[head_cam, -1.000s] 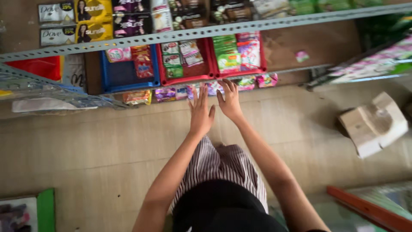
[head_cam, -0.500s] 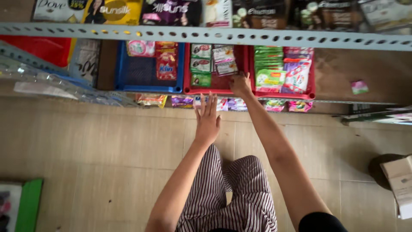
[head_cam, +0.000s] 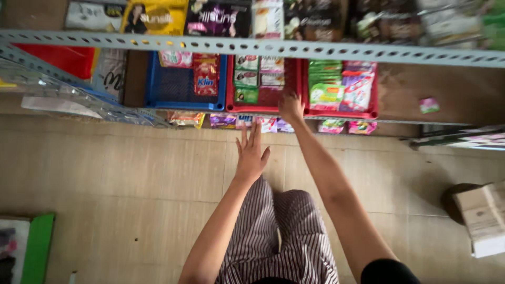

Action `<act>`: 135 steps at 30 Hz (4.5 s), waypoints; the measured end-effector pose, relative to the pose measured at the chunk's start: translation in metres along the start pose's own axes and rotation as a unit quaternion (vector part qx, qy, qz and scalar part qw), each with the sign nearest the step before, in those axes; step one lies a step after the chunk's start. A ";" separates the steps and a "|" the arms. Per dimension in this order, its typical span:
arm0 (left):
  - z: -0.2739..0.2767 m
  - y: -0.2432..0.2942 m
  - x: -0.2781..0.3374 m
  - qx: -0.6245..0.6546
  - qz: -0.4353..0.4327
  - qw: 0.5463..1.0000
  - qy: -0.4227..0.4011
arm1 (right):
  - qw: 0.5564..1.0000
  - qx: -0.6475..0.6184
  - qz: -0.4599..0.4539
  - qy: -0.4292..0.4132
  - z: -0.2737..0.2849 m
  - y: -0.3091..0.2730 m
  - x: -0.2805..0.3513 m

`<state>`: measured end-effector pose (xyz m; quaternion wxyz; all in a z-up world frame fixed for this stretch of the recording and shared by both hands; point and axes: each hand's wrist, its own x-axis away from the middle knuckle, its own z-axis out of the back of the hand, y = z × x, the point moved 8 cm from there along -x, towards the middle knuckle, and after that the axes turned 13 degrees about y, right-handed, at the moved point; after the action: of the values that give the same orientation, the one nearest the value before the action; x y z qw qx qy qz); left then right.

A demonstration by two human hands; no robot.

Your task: The person arranges shampoo sachets on a shelf, then sits on the floor to open a cardboard box and organize detergent packets on a wire rack. Finally, the person places small red-capped bottles into a green basket.

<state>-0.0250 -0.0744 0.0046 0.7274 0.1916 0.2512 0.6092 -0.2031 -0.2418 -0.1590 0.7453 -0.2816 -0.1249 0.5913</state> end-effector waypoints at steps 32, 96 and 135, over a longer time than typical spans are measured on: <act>-0.065 0.520 0.139 0.232 -0.409 0.850 -0.236 | 0.882 0.037 -0.295 0.365 0.610 0.083 0.336; -1.201 1.285 0.344 -0.095 -0.422 0.846 -0.313 | 0.813 0.097 -0.479 0.317 1.120 1.507 0.554; -1.606 1.191 0.319 0.124 -0.158 0.973 -0.115 | 0.853 0.075 -0.327 0.399 0.897 2.031 0.493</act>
<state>-1.8857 0.4146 -0.6259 0.8092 0.3066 0.2666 0.4245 -2.1825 0.7601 -0.6574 0.9005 -0.3791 0.1432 0.1576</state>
